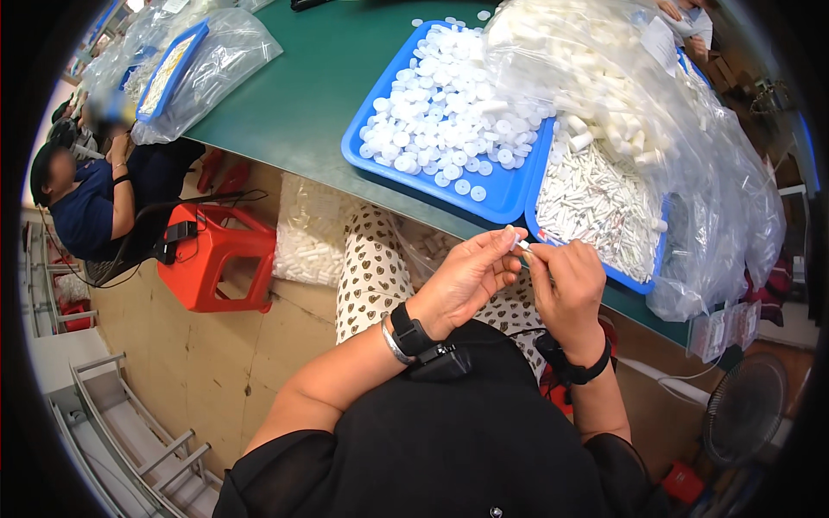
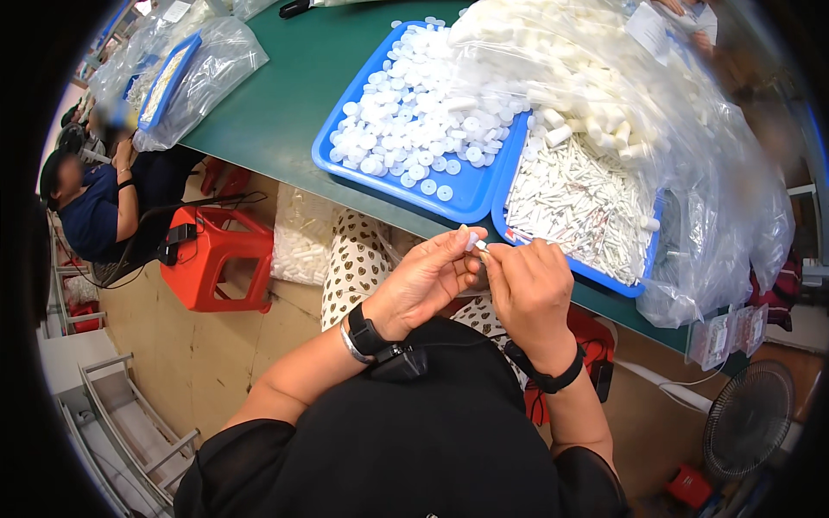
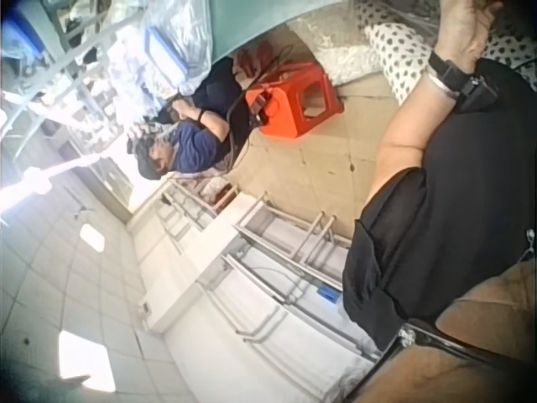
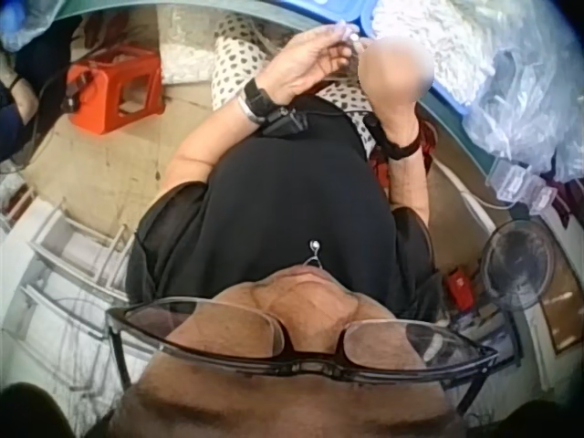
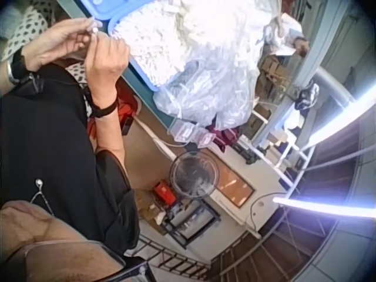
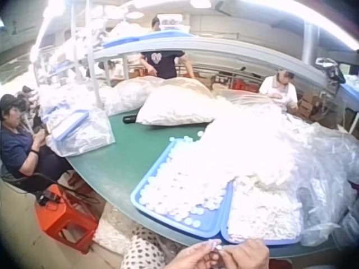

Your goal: The person repeatedly picks small white cylindrical objects and thin white sticks from blue trays on a table. They insert the sticks into the cylindrical objects by hand and place the assembled units back into the tray.

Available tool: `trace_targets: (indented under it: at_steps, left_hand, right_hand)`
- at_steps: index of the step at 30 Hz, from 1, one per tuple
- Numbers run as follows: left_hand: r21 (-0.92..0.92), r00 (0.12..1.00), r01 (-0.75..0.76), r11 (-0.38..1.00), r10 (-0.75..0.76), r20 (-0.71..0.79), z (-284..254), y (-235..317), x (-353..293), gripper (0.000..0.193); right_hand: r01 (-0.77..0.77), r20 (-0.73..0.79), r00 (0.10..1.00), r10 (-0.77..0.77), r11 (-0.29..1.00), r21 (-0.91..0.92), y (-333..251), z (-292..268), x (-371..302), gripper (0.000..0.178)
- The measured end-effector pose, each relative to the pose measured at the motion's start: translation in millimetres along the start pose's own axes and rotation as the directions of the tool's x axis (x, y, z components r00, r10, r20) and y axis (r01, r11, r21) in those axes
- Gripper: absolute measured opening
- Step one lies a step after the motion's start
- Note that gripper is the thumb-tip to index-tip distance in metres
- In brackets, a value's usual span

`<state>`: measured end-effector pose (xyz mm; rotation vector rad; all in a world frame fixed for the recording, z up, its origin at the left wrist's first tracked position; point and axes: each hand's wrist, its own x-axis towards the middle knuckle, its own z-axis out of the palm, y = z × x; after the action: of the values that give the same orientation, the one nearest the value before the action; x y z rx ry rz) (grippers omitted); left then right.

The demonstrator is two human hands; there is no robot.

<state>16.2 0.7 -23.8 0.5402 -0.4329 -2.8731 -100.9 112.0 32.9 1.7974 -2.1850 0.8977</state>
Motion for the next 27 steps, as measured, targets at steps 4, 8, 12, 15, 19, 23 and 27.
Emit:
trace_targets:
  at_steps: [4, 8, 12, 15, 19, 23, 27]
  left_hand:
    - [0.052, 1.0, -0.001, 0.999, 0.001, -0.003, 1, -5, -1, 0.034]
    - [-0.002, 1.0, 0.006, 1.0, -0.006, 0.008, -1, -12, 0, 0.035]
    - [-0.051, 1.0, 0.004, 0.999, -0.005, -0.028, -5, -15, 3, 0.036]
    - [0.081, 0.999, -0.026, 0.996, 0.03, -0.042, -4, -3, 2, 0.036]
    - [0.18, 0.979, -0.115, 0.977, 0.142, -0.148, -2, 6, -4, 0.035]
    - [0.174, 0.986, -0.124, 0.977, 0.141, -0.09, -1, 7, -6, 0.039]
    - [0.222, 0.984, -0.119, 0.968, 0.144, -0.102, 7, 8, -8, 0.043]
  right_hand:
    - [-0.476, 0.175, 0.877, 0.447, 0.764, 0.436, -5, 8, -7, 0.007]
    - [-0.617, 0.385, 0.717, 0.581, 0.271, 0.739, -1, 22, -15, 0.012]
    - [-0.582, 0.289, 0.758, 0.585, 0.406, 0.704, -6, 29, -17, 0.011]
    - [-0.566, 0.308, 0.811, 0.497, 0.536, 0.626, -2, 22, -12, 0.013]
    - [-0.562, 0.324, 0.824, 0.465, 0.745, 0.361, 21, 1, 8, 0.015]
    - [-0.106, 0.005, 0.994, 0.112, 0.951, -0.289, 74, 2, 24, 0.006]
    - [-0.048, 0.134, 0.985, 0.112, 0.91, -0.412, 86, 7, 24, 0.007]
